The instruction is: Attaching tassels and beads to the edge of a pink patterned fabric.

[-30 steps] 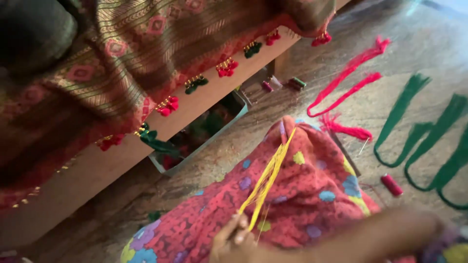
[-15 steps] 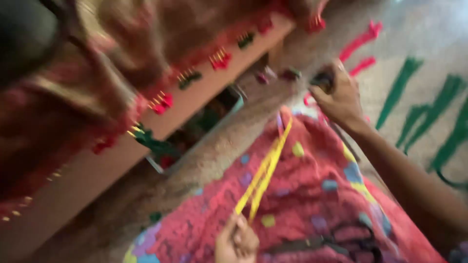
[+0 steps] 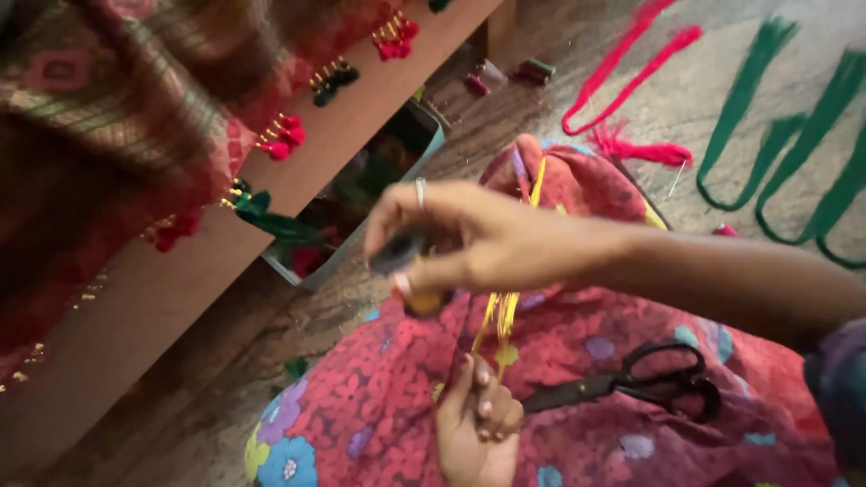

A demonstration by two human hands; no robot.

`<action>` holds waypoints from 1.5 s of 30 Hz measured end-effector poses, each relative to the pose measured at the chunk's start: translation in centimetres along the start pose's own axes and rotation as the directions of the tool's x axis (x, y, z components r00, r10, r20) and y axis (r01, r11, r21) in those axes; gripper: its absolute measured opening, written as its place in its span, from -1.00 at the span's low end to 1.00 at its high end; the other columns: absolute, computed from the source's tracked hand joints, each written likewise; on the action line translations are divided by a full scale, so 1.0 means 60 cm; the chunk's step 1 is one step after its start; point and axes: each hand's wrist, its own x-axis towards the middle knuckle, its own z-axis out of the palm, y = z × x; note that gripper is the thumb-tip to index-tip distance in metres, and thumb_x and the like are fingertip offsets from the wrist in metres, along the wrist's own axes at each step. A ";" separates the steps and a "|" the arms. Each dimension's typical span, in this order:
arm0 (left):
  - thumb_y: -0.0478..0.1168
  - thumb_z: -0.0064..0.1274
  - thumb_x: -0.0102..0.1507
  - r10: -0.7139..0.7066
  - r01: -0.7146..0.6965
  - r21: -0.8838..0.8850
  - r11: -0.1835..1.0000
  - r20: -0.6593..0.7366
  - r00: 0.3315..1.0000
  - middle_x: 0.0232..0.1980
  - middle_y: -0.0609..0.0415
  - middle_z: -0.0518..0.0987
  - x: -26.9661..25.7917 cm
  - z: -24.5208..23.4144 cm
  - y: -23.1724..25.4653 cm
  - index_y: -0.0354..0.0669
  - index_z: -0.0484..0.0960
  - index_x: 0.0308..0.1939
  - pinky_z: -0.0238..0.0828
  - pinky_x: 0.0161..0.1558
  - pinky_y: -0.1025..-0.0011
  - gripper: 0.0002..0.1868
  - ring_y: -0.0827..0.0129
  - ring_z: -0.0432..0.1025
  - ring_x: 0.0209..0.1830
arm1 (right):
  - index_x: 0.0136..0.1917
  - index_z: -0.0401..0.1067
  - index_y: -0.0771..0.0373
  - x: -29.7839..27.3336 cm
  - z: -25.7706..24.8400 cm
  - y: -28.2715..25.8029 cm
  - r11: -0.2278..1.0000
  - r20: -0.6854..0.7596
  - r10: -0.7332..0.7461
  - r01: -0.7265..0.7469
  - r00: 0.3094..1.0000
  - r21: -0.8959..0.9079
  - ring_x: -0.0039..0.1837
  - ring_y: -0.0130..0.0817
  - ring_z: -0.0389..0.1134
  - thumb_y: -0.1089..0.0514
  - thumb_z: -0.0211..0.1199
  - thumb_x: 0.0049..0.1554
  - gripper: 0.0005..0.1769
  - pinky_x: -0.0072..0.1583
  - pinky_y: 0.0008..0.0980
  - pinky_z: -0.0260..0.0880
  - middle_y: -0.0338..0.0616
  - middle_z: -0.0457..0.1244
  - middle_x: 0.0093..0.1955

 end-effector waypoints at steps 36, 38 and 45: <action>-0.20 -0.12 0.44 -0.092 0.208 0.633 0.746 -0.211 0.973 -0.37 0.06 0.59 0.028 -0.034 -0.012 -0.22 0.58 -0.09 0.18 -0.46 0.58 -0.80 0.52 0.38 -0.52 | 0.28 0.44 0.27 -0.302 0.123 0.468 0.346 -0.015 0.690 -0.312 0.724 0.885 -0.09 -0.45 0.39 0.07 0.20 0.21 -0.59 -0.04 -0.43 0.33 -0.26 0.35 -0.07; -0.17 -0.11 0.49 -0.182 0.233 0.716 0.658 -0.149 0.972 -0.34 0.08 0.58 0.018 0.005 -0.011 -0.25 0.58 -0.10 0.26 -0.35 0.57 -0.76 0.51 0.43 -0.43 | 0.18 0.43 0.22 -0.301 0.116 0.434 0.548 -0.004 0.668 -0.488 0.745 0.679 -0.09 -0.51 0.35 0.06 0.25 0.19 -0.67 -0.06 -0.45 0.29 -0.32 0.32 -0.10; -0.13 -0.10 0.46 -0.161 0.061 0.973 0.221 -0.025 0.987 -0.39 0.11 0.63 0.013 0.120 0.001 -0.28 0.61 -0.23 0.44 -0.21 0.50 -0.69 0.49 0.54 -0.35 | 0.02 0.40 0.21 -0.306 0.063 0.298 0.782 0.279 0.436 -0.513 0.856 0.353 0.00 -0.59 0.19 0.08 0.24 0.25 -0.82 0.05 -0.47 0.16 -0.41 0.21 -0.09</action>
